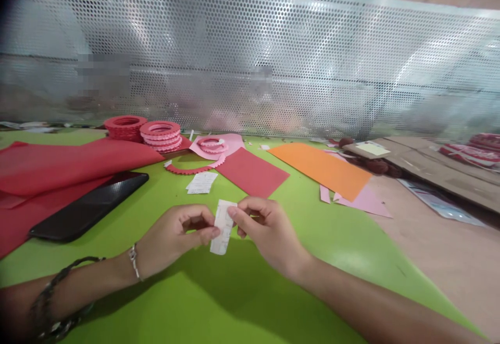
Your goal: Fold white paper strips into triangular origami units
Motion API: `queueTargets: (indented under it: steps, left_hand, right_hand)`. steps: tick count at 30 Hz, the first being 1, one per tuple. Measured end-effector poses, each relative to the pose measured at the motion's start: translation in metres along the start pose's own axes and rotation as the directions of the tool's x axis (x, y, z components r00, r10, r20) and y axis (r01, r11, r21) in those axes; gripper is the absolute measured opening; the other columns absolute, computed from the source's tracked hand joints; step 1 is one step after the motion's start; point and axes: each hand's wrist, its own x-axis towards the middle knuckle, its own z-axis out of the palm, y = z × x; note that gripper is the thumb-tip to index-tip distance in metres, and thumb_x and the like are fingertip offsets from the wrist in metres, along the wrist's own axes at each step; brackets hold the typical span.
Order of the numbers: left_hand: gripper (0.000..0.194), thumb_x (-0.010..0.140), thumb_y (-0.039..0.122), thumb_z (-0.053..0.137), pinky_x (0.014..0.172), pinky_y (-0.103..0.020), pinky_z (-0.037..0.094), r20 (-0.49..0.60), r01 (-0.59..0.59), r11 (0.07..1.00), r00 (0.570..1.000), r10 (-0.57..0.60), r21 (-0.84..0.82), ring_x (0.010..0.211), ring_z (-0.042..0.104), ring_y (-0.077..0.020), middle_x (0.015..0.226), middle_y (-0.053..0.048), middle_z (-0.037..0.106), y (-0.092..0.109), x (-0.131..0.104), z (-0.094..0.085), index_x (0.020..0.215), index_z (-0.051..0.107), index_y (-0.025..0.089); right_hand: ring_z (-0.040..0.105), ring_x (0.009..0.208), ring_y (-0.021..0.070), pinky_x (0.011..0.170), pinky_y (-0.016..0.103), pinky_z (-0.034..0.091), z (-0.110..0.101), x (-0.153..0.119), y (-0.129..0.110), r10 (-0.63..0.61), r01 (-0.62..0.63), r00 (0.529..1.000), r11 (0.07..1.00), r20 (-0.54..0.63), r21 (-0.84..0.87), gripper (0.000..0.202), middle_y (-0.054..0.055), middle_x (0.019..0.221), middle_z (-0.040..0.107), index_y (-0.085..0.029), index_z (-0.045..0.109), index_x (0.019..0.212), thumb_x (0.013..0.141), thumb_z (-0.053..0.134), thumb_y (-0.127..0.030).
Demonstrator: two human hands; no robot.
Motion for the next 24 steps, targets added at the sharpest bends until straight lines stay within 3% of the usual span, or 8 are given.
queueTargets:
  steps: [5,11,14,21,24]
  left_hand:
    - [0.012,0.068,0.022,0.057,0.049,-0.018,0.038,0.022,-0.001,1.000,1.000,0.001,-0.005,0.052,0.047,-0.0085,0.057,0.002,0.052,0.0015,-0.0005,-0.0004,0.060,0.052,0.014]
    - [0.013,0.070,0.024,0.057,0.051,-0.020,0.038,0.072,0.048,0.999,0.996,-0.049,0.012,0.054,0.048,-0.0094,0.059,0.002,0.052,0.0005,-0.0020,0.0009,0.063,0.052,0.013]
    - [0.014,0.070,0.024,0.057,0.050,-0.019,0.037,0.091,0.079,0.995,0.993,-0.074,-0.056,0.052,0.047,-0.0085,0.056,0.003,0.051,-0.0007,-0.0011,0.0015,0.063,0.051,0.013]
    - [0.015,0.069,0.024,0.059,0.050,-0.017,0.037,0.098,0.075,0.977,0.994,-0.056,-0.199,0.051,0.047,-0.0066,0.057,0.003,0.051,-0.0030,0.0000,0.0012,0.063,0.050,0.012]
    - [0.015,0.069,0.023,0.058,0.050,-0.017,0.036,0.105,0.076,0.976,0.993,-0.055,-0.206,0.051,0.046,-0.0062,0.057,0.003,0.051,-0.0036,-0.0001,0.0006,0.063,0.051,0.012]
  right_hand:
    - [0.039,0.045,0.0081,0.041,0.020,0.033,0.0029,-0.0033,-0.0002,-0.003,0.004,1.000,1.000,0.015,-0.028,0.031,-0.004,0.051,0.042,-0.017,0.044,0.059,0.081,0.040,-0.039]
    - [0.027,0.043,0.0062,0.039,0.019,0.024,0.0025,-0.0027,0.0018,-0.079,0.085,0.995,0.990,0.055,-0.108,0.035,-0.006,0.050,0.030,-0.018,0.034,0.054,0.085,0.034,-0.033]
    - [0.028,0.044,0.0062,0.039,0.019,0.024,0.0008,-0.0015,0.0020,-0.091,0.097,0.994,0.990,0.059,-0.106,0.035,-0.006,0.050,0.031,-0.017,0.035,0.055,0.085,0.035,-0.035]
    - [0.032,0.045,0.0063,0.042,0.018,0.029,-0.0007,-0.0042,0.0017,-0.056,0.089,0.963,0.989,0.265,-0.117,0.039,-0.004,0.051,0.036,-0.017,0.037,0.057,0.087,0.028,-0.040]
    - [0.029,0.043,0.0057,0.041,0.018,0.027,0.0022,-0.0053,0.0018,-0.054,0.091,0.968,0.986,0.246,-0.141,0.039,-0.005,0.049,0.035,-0.017,0.036,0.054,0.088,0.030,-0.036]
